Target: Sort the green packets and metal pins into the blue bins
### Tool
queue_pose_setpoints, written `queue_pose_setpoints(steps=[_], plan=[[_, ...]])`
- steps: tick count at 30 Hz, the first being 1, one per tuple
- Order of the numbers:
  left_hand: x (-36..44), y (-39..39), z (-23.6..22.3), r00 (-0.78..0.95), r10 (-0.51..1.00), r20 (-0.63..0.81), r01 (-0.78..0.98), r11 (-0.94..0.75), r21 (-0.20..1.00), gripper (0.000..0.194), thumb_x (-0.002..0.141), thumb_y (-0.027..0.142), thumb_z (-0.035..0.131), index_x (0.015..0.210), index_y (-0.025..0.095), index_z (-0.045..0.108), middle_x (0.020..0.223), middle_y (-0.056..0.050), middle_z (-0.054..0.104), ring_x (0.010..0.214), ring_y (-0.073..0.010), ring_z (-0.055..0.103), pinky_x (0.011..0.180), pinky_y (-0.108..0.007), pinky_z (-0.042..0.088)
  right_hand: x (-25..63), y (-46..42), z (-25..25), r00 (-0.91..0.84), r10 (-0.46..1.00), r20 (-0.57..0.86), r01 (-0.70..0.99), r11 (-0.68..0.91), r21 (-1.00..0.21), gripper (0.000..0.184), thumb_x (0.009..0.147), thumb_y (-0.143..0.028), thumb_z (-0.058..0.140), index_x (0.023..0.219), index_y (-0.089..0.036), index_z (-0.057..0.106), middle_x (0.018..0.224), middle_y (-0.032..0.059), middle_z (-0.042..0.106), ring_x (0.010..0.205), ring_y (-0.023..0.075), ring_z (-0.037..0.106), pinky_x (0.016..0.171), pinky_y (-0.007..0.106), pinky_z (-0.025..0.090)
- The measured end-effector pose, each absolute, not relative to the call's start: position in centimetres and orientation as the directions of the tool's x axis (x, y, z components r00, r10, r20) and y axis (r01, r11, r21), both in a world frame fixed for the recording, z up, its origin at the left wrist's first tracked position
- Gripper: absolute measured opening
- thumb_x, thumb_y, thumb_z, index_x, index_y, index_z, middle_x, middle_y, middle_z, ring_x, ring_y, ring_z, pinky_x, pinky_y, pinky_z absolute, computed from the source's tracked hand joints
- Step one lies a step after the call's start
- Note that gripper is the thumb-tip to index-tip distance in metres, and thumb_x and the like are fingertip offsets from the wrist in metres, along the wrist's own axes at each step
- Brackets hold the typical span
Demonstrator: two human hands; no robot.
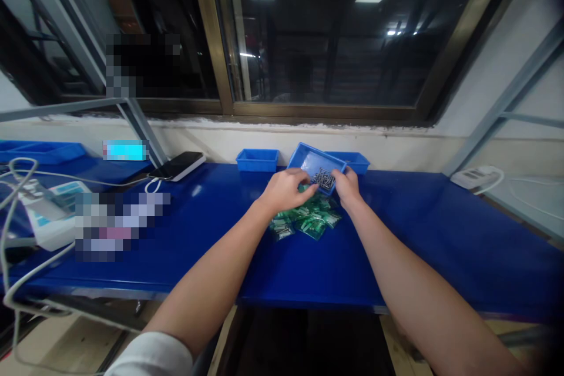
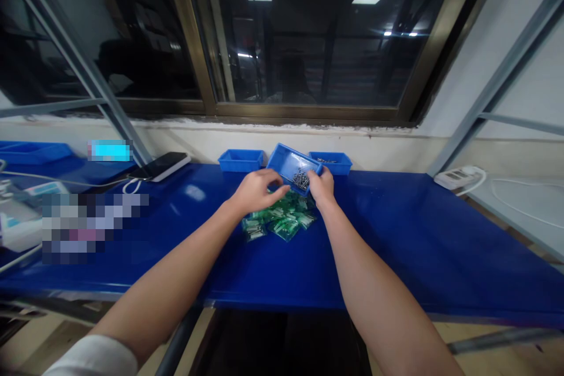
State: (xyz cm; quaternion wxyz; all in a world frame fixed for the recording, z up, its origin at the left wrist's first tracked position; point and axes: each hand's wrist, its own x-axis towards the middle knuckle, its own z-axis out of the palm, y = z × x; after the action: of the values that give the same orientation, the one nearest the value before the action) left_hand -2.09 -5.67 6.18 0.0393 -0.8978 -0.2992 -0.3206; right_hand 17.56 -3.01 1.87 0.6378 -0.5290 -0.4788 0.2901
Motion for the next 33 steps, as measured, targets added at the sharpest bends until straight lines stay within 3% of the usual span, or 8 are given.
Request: queue_pose_setpoints(steps=[4,9,18,28,33], plan=[[-1.9,-5.0,5.3,0.634,0.427,0.645,0.558,-0.830,0.001,0.030,0.085,0.037,0.050,0.104,0.016,0.060,0.106,-0.012,0.060,0.100,-0.0247,0.055,0.086,-0.040,0.044,16.6,-2.5,1.2,0.388,0.805,0.449,0.279,0.361,-0.890,0.027,0.063,-0.028,0.056,0.089,-0.022,0.057,0.082,0.0002,0.065,0.083,0.0206,0.060,0.079,0.033,0.048],[-0.9,-4.6,3.7,0.660,0.461,0.593,0.595,-0.802,-0.038,0.053,0.079,0.039,0.058,0.126,0.016,0.047,0.132,-0.017,0.043,0.122,-0.0320,0.039,0.096,-0.047,0.036,15.7,-3.0,1.2,0.305,0.803,0.512,0.383,0.389,-0.838,0.040,0.061,-0.020,0.056,0.102,-0.021,0.056,0.096,0.0037,0.065,0.091,0.0226,0.060,0.089,0.039,0.045],[-0.9,-4.1,2.9,0.709,0.528,0.469,0.600,-0.800,-0.007,0.051,0.082,0.046,0.052,0.123,0.015,0.048,0.120,-0.015,0.050,0.105,-0.0285,0.048,0.088,-0.044,0.041,15.3,-3.8,1.4,0.278,0.765,0.581,0.410,0.453,-0.792,0.043,0.064,-0.017,0.052,0.107,-0.021,0.050,0.098,0.0051,0.062,0.093,0.0224,0.058,0.091,0.038,0.044],[-0.8,-4.3,3.2,0.729,0.519,0.447,0.578,-0.816,0.006,0.035,0.081,0.044,0.053,0.100,0.015,0.058,0.105,-0.013,0.060,0.101,-0.0280,0.054,0.087,-0.042,0.043,14.9,-4.7,2.0,0.148,0.724,0.674,0.449,0.558,-0.698,0.048,0.062,-0.014,0.049,0.110,-0.020,0.050,0.103,0.0064,0.062,0.096,0.0241,0.057,0.090,0.037,0.043],[-0.8,-4.4,3.2,0.680,0.534,0.503,0.606,-0.795,0.026,0.046,0.078,0.041,0.055,0.115,0.015,0.052,0.115,-0.015,0.058,0.107,-0.0306,0.054,0.091,-0.043,0.043,14.5,-5.0,2.1,0.078,0.716,0.693,0.474,0.585,-0.658,0.049,0.062,-0.012,0.048,0.110,-0.021,0.050,0.102,0.0067,0.062,0.095,0.0247,0.058,0.089,0.037,0.044]])
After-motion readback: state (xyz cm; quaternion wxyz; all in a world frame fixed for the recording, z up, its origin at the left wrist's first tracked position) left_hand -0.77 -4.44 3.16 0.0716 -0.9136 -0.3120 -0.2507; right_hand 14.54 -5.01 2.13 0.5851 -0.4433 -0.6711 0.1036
